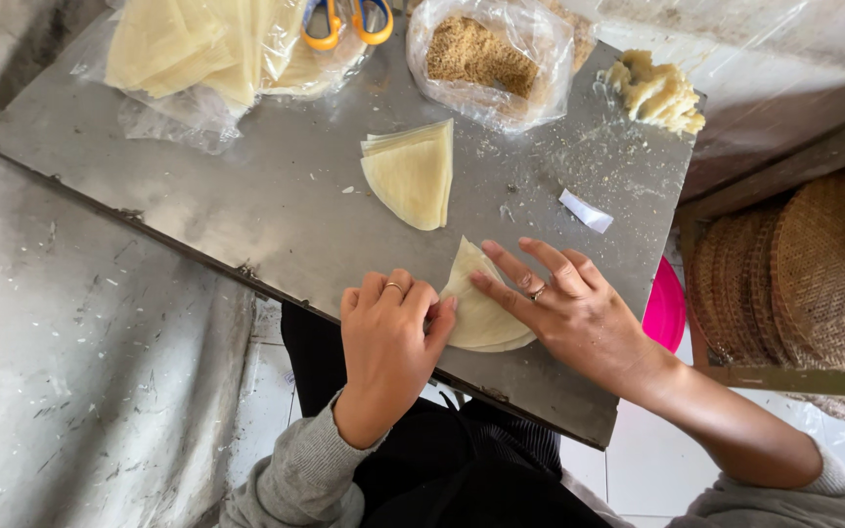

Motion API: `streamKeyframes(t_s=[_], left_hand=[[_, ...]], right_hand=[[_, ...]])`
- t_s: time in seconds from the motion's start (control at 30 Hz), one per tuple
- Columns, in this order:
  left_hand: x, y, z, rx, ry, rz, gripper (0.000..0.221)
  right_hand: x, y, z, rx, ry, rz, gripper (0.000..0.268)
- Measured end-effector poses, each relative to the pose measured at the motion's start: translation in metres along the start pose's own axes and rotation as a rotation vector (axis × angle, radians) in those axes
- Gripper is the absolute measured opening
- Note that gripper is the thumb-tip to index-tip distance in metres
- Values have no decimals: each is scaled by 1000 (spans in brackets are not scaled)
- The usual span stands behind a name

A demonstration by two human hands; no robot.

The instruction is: The person prepares food by placing a small amount of crumb-like filling and a piece of paste onto thin triangular wrappers, then rolling and folding the wrappers into small rolls.

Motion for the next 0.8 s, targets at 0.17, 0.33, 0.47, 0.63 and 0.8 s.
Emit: streamKeyframes(t_s=[0.17, 0.33, 0.47, 0.63, 0.8], left_hand=[[2, 1, -1, -5, 8, -6, 28], [0, 1, 0, -7, -8, -12, 28], [-1, 1, 1, -2, -18, -4, 28], [-1, 5, 0, -9, -22, 21, 24], [0, 7, 1, 52, -5, 126, 22]], right_hand=[[13, -1, 11, 9, 40, -157, 70], [42, -9, 24, 137, -1, -531, 74], [53, -8, 31, 299, -171, -493, 69], [72, 2, 33, 309, -542, -299, 60], [87, -8, 30, 302, -670, -507, 62]])
Point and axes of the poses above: each hand's wrist, its own z-axis away from the middle knuckle, its own y-axis out of the back of the hand, x = y × z, the point moved 2 cm from there along -z, towards the middle knuckle, and after that the axes turned 9 degrees about -z, right-handed, at the moved point
